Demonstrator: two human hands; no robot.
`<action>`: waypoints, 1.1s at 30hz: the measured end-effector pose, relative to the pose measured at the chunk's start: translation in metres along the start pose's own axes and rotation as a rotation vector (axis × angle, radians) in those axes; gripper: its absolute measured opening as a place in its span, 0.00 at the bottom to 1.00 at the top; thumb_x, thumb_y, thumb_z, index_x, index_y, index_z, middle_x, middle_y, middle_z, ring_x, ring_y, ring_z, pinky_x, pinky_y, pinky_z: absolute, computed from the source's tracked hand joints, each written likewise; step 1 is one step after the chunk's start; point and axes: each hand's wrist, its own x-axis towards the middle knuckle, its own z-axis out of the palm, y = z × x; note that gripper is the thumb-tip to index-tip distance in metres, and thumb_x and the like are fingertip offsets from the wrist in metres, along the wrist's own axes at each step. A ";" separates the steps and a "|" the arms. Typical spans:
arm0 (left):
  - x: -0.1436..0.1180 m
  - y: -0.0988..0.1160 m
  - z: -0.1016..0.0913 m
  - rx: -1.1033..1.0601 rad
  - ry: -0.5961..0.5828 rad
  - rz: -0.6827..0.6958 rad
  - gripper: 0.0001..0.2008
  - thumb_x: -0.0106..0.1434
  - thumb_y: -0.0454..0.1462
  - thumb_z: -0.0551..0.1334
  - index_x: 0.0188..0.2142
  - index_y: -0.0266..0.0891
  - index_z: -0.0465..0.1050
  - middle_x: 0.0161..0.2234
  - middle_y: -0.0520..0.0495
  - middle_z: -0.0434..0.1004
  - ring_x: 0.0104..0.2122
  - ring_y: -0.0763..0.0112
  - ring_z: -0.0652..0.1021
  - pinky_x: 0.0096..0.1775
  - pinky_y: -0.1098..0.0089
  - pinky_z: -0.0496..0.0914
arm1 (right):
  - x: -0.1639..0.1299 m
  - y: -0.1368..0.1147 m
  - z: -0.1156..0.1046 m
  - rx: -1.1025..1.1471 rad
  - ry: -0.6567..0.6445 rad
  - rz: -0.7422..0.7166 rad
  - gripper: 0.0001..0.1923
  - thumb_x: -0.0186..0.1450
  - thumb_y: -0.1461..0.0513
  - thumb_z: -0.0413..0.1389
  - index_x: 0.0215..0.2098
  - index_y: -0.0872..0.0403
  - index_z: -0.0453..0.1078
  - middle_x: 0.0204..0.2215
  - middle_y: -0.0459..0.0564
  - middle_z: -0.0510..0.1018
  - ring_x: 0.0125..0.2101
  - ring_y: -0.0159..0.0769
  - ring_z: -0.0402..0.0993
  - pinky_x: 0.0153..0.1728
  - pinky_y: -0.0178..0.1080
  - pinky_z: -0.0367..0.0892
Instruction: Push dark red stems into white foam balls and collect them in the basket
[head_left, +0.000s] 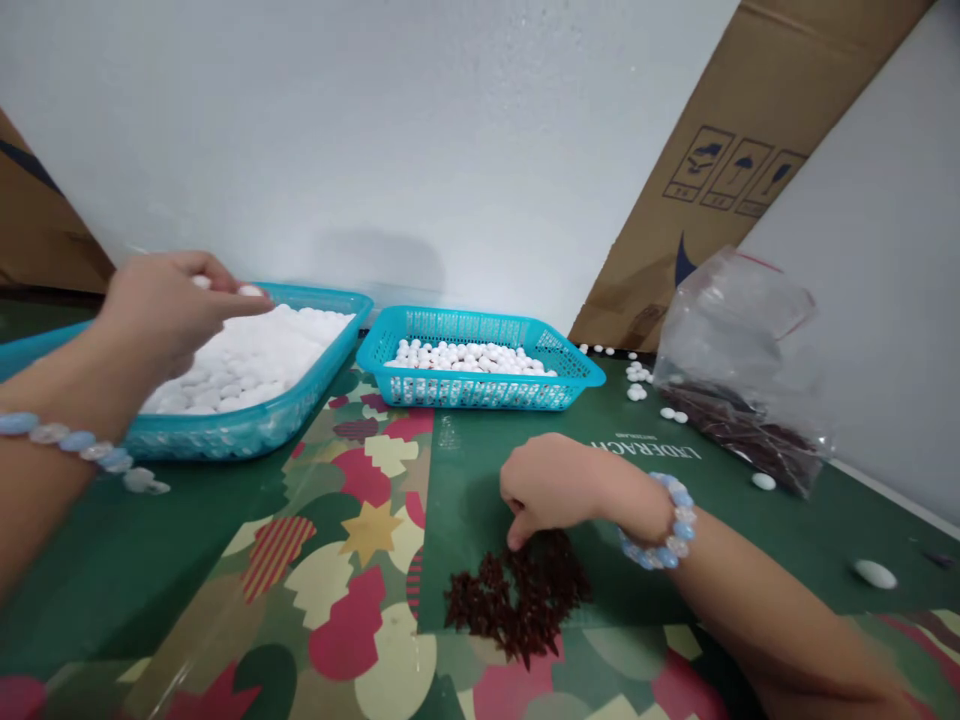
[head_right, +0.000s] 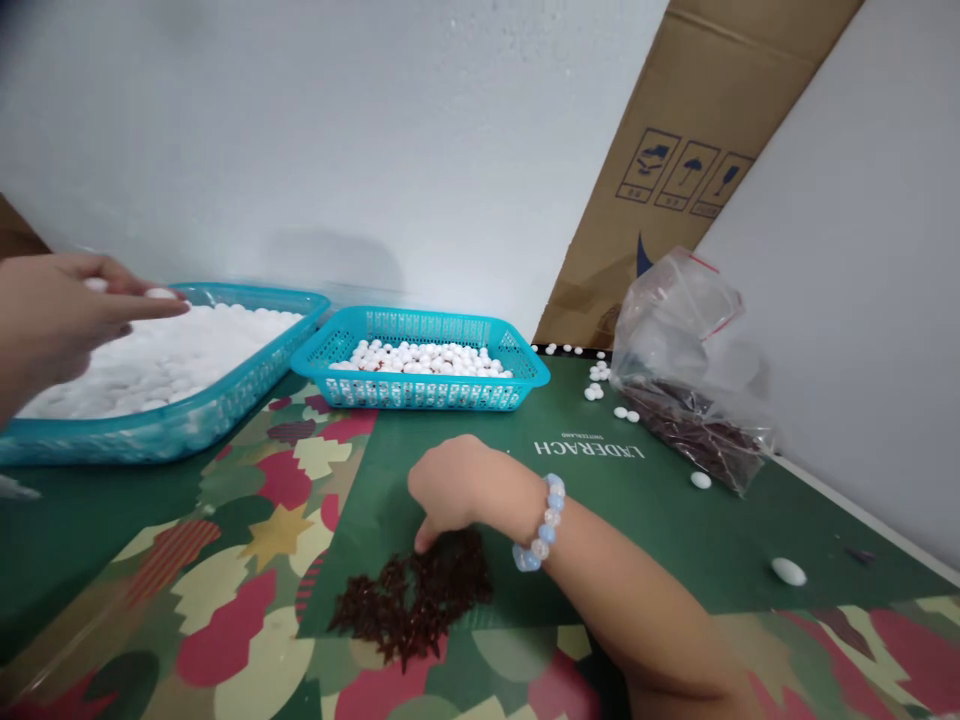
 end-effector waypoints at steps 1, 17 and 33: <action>-0.003 0.004 0.003 -0.099 -0.006 0.038 0.11 0.40 0.39 0.56 0.19 0.36 0.54 0.19 0.53 0.56 0.16 0.80 0.59 0.16 0.78 0.51 | 0.000 -0.001 0.000 -0.007 -0.006 -0.003 0.18 0.51 0.53 0.49 0.25 0.60 0.70 0.20 0.51 0.71 0.22 0.35 0.66 0.15 0.31 0.47; -0.062 0.033 0.047 -1.141 -0.997 0.360 0.12 0.40 0.29 0.58 0.17 0.37 0.51 0.23 0.56 0.70 0.17 0.84 0.63 0.13 0.83 0.51 | 0.004 0.009 0.002 0.011 -0.084 -0.176 0.14 0.52 0.56 0.49 0.29 0.58 0.69 0.23 0.46 0.72 0.19 0.24 0.58 0.16 0.28 0.47; -0.065 0.033 0.037 -1.216 -0.993 0.292 0.13 0.40 0.32 0.57 0.15 0.37 0.48 0.28 0.52 0.71 0.14 0.85 0.61 0.11 0.81 0.51 | -0.002 -0.001 0.001 -0.027 -0.036 -0.315 0.11 0.53 0.59 0.49 0.27 0.57 0.69 0.21 0.44 0.71 0.18 0.23 0.56 0.16 0.28 0.46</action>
